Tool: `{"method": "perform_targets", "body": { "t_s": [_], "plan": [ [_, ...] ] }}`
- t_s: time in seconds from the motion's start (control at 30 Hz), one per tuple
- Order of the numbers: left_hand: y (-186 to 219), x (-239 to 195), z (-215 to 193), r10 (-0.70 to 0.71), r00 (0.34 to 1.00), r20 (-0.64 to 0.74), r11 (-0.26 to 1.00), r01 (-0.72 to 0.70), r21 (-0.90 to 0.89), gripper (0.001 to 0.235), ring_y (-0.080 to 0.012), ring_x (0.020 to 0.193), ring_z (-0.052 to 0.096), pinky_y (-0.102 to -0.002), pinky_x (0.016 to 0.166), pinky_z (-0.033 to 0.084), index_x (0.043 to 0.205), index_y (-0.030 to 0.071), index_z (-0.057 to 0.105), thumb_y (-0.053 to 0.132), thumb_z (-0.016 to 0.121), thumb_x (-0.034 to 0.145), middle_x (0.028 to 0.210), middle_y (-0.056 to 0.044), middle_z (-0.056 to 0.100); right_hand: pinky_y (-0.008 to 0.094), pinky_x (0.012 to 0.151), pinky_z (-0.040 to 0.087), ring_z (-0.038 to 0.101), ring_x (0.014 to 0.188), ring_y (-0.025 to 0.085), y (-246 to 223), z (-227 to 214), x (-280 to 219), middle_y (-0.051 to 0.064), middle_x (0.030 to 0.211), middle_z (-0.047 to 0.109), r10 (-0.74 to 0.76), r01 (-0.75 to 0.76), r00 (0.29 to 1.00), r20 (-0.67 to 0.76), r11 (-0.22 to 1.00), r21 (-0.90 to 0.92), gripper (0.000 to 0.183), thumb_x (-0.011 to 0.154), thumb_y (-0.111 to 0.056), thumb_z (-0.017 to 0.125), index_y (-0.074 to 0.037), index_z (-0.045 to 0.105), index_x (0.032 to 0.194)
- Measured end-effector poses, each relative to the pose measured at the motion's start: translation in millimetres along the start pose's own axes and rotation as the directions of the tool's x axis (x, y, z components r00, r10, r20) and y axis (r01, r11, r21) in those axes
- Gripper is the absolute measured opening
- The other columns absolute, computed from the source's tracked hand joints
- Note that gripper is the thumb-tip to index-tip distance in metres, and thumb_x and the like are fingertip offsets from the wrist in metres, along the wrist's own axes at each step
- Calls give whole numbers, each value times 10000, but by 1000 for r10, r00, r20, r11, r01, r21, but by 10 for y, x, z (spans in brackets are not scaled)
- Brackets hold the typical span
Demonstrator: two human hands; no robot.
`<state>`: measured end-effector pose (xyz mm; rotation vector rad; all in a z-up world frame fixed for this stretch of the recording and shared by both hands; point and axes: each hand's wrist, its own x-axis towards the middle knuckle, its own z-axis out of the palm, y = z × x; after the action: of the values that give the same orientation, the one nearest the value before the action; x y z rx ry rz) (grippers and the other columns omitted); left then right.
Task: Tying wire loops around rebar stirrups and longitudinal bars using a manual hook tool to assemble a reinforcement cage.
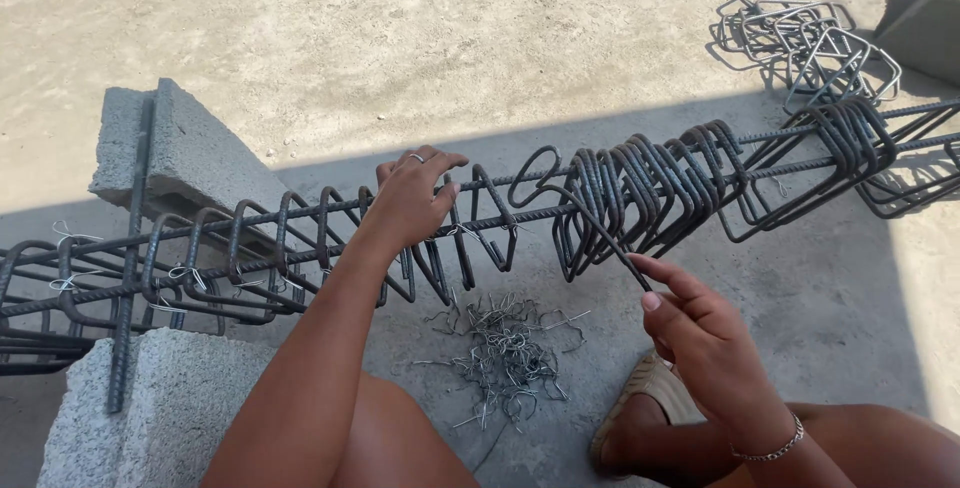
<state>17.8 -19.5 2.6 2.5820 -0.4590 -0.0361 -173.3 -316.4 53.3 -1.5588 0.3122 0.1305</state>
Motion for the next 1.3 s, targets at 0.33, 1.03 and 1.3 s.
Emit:
{"method": "perform_targets", "body": {
  "t_s": [0.33, 1.03, 1.3],
  "plan": [
    [458, -72, -384, -61, 971, 231, 947, -17, 320, 344, -257, 1084, 648, -488, 1066, 342, 1257, 218, 710, 195, 559, 949, 1194, -42, 741, 304, 472, 318, 334, 556, 113, -141, -232, -256, 23, 667, 397, 16, -49, 996, 89, 921, 387, 457, 982, -1, 481, 11, 588, 1426],
    [-60, 411, 139, -76, 975, 210, 984, 40, 173, 552, -234, 1302, 475, -454, 948, 288, 1448, 187, 567, 285, 645, 910, 1487, -52, 567, 300, 506, 278, 331, 606, 136, 497, -132, 145, 62, 700, 457, -74, 92, 988, -133, 986, 140, 433, 1007, 47, 439, 80, 575, 1416],
    [168, 461, 95, -124, 948, 294, 950, 28, 312, 198, -267, 1173, 544, -553, 1040, 252, 1077, 143, 701, 249, 709, 910, 1164, -43, 700, 327, 498, 276, 323, 610, 170, 872, 34, 272, 117, 766, 451, 80, -56, 991, -104, 975, 214, 472, 976, 85, 446, 109, 569, 1431]
  ]
}}
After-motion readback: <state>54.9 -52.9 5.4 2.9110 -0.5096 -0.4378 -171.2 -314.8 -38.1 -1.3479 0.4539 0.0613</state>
